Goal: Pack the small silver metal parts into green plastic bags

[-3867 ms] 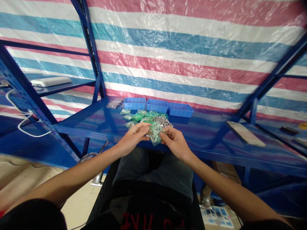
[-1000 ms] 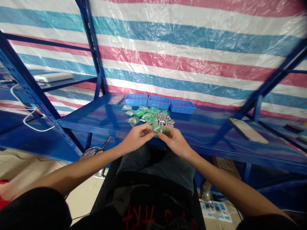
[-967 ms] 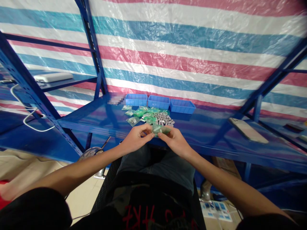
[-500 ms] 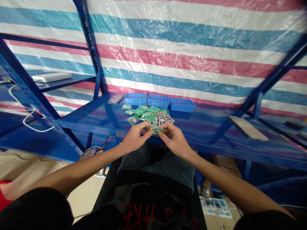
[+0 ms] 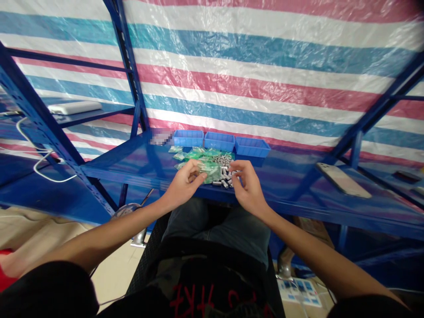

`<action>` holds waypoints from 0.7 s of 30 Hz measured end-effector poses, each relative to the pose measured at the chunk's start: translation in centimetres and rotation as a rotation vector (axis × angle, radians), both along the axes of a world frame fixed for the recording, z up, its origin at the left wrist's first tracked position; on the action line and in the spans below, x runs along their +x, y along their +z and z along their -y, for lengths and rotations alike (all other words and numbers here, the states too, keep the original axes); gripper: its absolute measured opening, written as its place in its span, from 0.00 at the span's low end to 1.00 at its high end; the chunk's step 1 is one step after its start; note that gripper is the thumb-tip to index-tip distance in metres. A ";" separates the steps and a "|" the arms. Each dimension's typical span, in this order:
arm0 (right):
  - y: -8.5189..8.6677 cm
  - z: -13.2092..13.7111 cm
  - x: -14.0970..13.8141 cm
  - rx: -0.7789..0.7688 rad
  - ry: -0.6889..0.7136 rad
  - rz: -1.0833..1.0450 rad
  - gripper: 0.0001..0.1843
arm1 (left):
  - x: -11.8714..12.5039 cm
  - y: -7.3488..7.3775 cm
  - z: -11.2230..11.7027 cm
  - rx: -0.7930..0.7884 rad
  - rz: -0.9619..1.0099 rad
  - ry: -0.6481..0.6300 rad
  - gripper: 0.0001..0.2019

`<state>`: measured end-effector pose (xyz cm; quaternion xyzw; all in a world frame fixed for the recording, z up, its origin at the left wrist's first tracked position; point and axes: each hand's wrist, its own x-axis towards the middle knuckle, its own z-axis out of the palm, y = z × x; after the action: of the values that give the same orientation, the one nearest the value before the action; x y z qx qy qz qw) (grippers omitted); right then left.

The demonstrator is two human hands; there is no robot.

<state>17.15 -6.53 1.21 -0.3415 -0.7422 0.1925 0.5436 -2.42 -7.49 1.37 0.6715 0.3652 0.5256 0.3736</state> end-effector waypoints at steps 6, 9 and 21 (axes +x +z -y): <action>0.8 1.3 -1.1 -0.754 0.533 -0.239 0.18 | -0.6 -0.1 0.6 0.554 -0.349 0.112 0.02; 1.3 2.1 -1.4 -0.701 0.587 -0.339 0.14 | -0.7 -0.1 0.6 0.683 -0.486 0.127 0.04; 0.3 0.6 -0.7 -0.264 0.122 -0.113 0.05 | -0.9 0.7 0.0 0.495 -0.497 0.007 0.10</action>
<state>16.41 -7.09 1.51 -0.3527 -0.6981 0.3400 0.5221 -3.37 -7.47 2.06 0.8478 0.3087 0.4199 0.0976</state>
